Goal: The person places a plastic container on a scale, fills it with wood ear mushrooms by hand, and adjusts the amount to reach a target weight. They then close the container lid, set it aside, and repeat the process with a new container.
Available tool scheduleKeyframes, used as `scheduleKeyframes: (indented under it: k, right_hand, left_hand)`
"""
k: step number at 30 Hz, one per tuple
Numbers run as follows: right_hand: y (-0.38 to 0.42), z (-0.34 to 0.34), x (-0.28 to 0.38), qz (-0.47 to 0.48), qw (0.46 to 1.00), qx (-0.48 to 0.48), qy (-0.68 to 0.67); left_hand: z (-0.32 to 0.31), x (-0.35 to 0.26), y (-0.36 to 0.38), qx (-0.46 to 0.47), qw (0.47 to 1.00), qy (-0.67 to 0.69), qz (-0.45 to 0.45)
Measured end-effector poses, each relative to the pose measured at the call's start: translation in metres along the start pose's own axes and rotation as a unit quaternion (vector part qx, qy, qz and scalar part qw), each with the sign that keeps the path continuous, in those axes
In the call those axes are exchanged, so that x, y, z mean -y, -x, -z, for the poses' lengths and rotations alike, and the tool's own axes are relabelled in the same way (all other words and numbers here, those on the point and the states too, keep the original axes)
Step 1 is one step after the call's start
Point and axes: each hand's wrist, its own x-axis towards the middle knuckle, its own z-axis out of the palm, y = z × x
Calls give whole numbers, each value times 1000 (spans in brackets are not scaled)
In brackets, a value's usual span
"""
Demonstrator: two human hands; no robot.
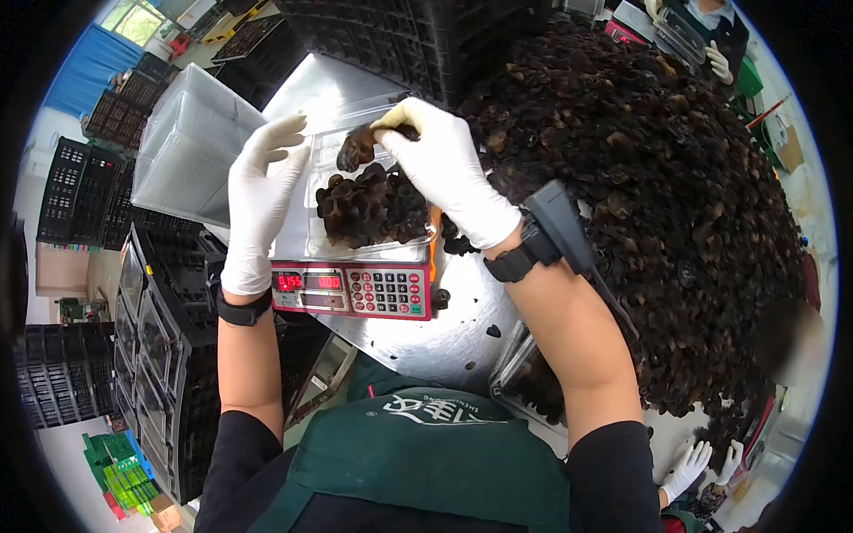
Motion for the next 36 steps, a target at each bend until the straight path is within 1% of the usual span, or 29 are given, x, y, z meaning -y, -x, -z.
scheduleKeyframes:
  k: [1,3,5,7,8,11,12,13,15,16,17,19,21,22,23,25,27,28,30,31,32,34,35,36]
  right_hand:
    - [0,-3,-2,5,1000,5,14]
    - [8,-10,-2,45,998,16,37]
    - [14,-11,-1,39,999,11,7]
    - [16,-6,5,55,998,17,16]
    - [20,-1,9,59,998,17,23]
    - [39,41,24,49,997,46,-22]
    - [50,62,25,81,996,31,5]
    - [64,88,29,96,991,10,87]
    - [109,141,43,34,983,-43,176]
    - [138,166,46,-15,975,-72,210]
    - [170,189,52,-59,964,-98,240]
    - [244,225,57,-155,940,-149,264]
    - [314,244,75,-218,914,-153,305]
    - [345,245,86,-278,902,-167,284]
    - [374,246,96,-336,887,-177,261]
    - [427,252,114,-481,840,-93,234]
    - [456,249,131,-565,791,90,217]
    - [454,247,130,-606,746,116,249]
    - [446,248,113,-492,801,75,333]
    - [436,248,102,-431,821,53,371]
    - [414,248,88,-380,827,29,413]
    - [335,234,66,-249,885,-4,393]
    - [296,223,57,-203,901,1,382]
    - [261,210,42,-134,917,6,375]
  left_hand:
    - [4,5,0,-11,1000,-15,-2]
    - [5,10,6,9,1000,-20,13]
    - [3,11,14,34,998,-24,38]
    - [-2,9,21,54,998,26,22]
    - [-3,4,23,79,996,24,40]
    - [-12,-27,30,63,988,110,84]
    - [-14,-33,31,76,985,130,84]
    - [-16,-41,35,78,984,125,99]
    - [-31,-55,49,102,978,159,90]
    - [-42,-57,59,133,974,173,65]
    - [-52,-70,68,171,966,187,60]
    - [-71,-85,84,252,957,139,-47]
    - [-95,-83,102,318,937,127,-73]
    - [-107,-83,108,323,933,113,-111]
    - [-114,-89,111,353,926,100,-82]
    - [-128,-91,114,351,924,62,-139]
    - [-136,-98,121,369,914,65,-158]
    - [-138,-99,125,372,912,67,-159]
    - [-136,-96,133,369,914,78,-148]
    - [-132,-96,136,367,915,84,-142]
    - [-124,-99,135,382,912,75,-127]
    - [-113,-97,139,377,917,79,-105]
    - [-108,-95,141,374,919,81,-94]
    - [-101,-94,141,370,921,78,-88]
